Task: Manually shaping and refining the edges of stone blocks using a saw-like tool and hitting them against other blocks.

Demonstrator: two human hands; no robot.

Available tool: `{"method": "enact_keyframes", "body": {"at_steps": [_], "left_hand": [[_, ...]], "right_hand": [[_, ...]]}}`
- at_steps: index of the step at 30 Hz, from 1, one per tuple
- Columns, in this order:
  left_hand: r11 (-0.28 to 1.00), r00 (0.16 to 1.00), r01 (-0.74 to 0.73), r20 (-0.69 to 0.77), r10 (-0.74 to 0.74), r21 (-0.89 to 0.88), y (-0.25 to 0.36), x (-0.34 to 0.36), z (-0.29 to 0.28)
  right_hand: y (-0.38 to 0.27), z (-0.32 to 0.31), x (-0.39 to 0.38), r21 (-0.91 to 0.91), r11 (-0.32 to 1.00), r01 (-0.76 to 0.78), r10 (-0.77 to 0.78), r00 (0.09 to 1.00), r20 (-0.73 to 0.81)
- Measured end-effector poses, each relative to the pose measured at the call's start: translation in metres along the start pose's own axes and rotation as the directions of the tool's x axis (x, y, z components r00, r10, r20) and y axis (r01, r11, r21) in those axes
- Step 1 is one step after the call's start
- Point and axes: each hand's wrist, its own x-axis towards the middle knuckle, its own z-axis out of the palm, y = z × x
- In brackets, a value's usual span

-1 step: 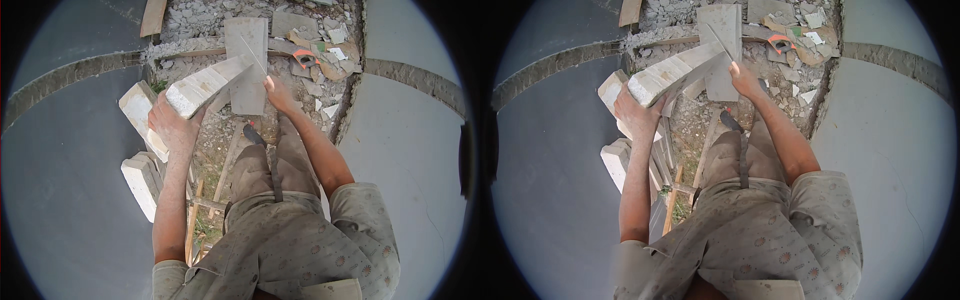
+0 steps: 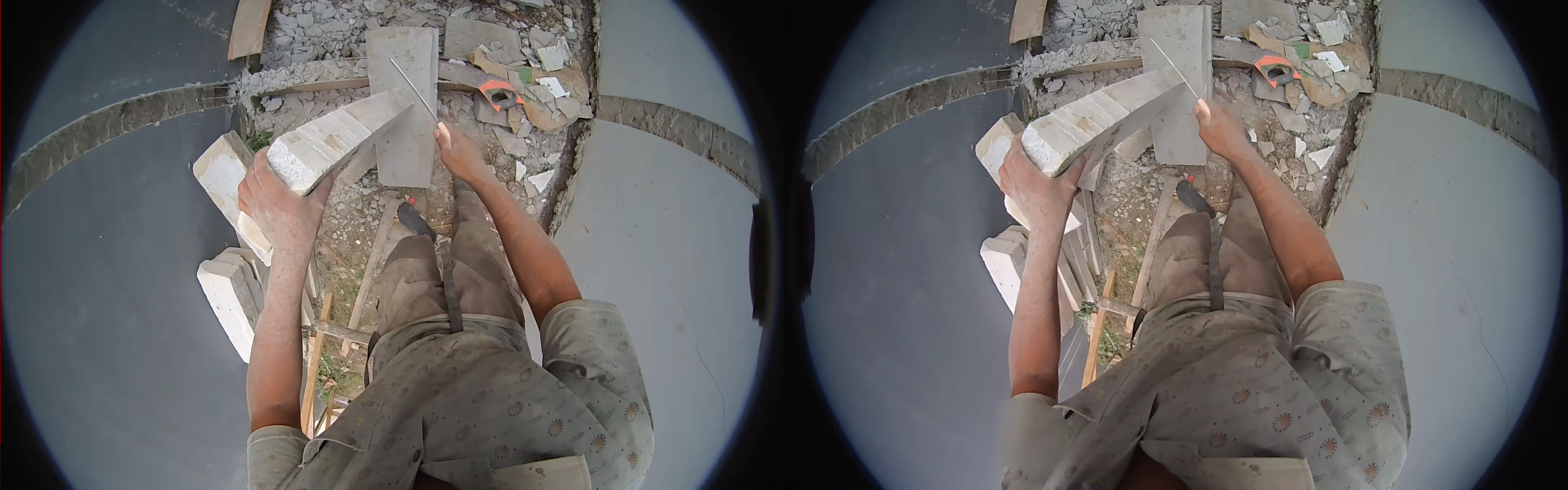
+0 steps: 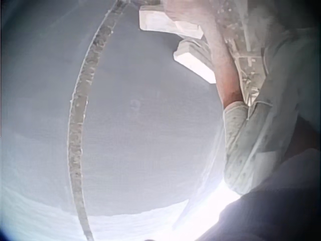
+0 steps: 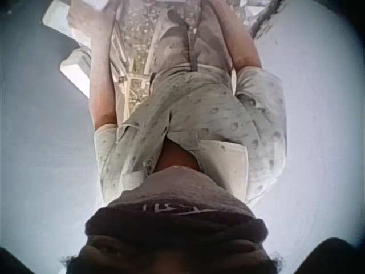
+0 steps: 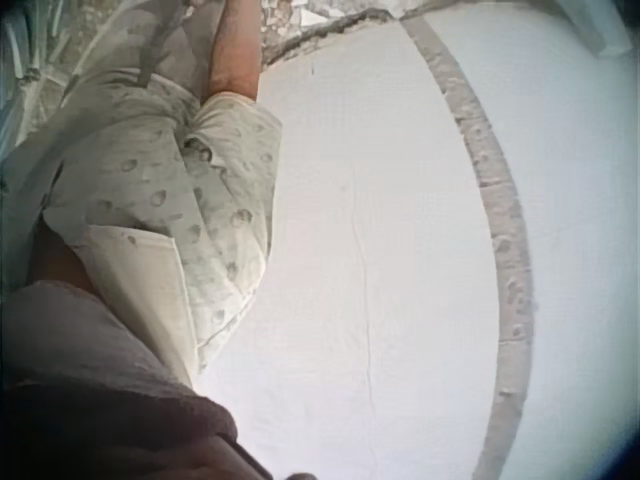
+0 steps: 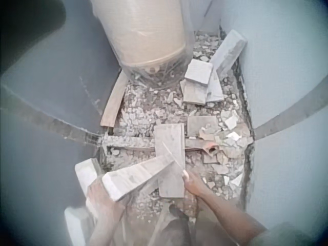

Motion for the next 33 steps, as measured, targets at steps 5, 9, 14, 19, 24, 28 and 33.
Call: {"method": "enact_keyframes", "body": {"at_steps": [5, 9, 14, 19, 24, 28, 33], "left_hand": [[1.000, 0.998, 0.027, 0.058, -0.028, 0.013, -0.011, 0.023, 0.000], [0.993, 0.987, 0.104, 0.116, -0.109, 0.050, -0.019, 0.036, 0.002], [0.988, 0.980, 0.151, 0.125, -0.156, 0.042, -0.035, 0.055, 0.007], [0.972, 0.960, 0.232, 0.172, -0.221, -0.044, -0.054, 0.080, 0.011], [0.958, 0.967, 0.229, 0.154, -0.203, -0.174, -0.064, 0.096, 0.015], [0.980, 0.980, 0.162, 0.137, -0.146, -0.118, -0.071, 0.102, 0.018], [0.989, 0.986, 0.131, 0.110, -0.123, -0.067, -0.078, 0.106, 0.020]], "right_hand": [[0.017, 0.024, 0.035, -0.025, 0.998, 0.056, -0.056, 0.998, -0.003], [0.024, 0.059, 0.068, 0.060, 0.990, 0.124, -0.118, 0.989, -0.086], [0.046, 0.076, 0.102, 0.068, 0.985, 0.160, -0.150, 0.980, -0.133], [0.042, 0.078, 0.108, -0.055, 0.992, 0.115, -0.113, 0.993, 0.041], [0.034, 0.073, 0.109, 0.040, 0.996, 0.081, -0.080, 0.996, -0.032], [0.040, 0.075, 0.112, -0.022, 0.993, 0.116, -0.115, 0.992, 0.049], [0.052, 0.083, 0.121, -0.118, 0.989, 0.089, -0.077, 0.992, 0.103]]}}
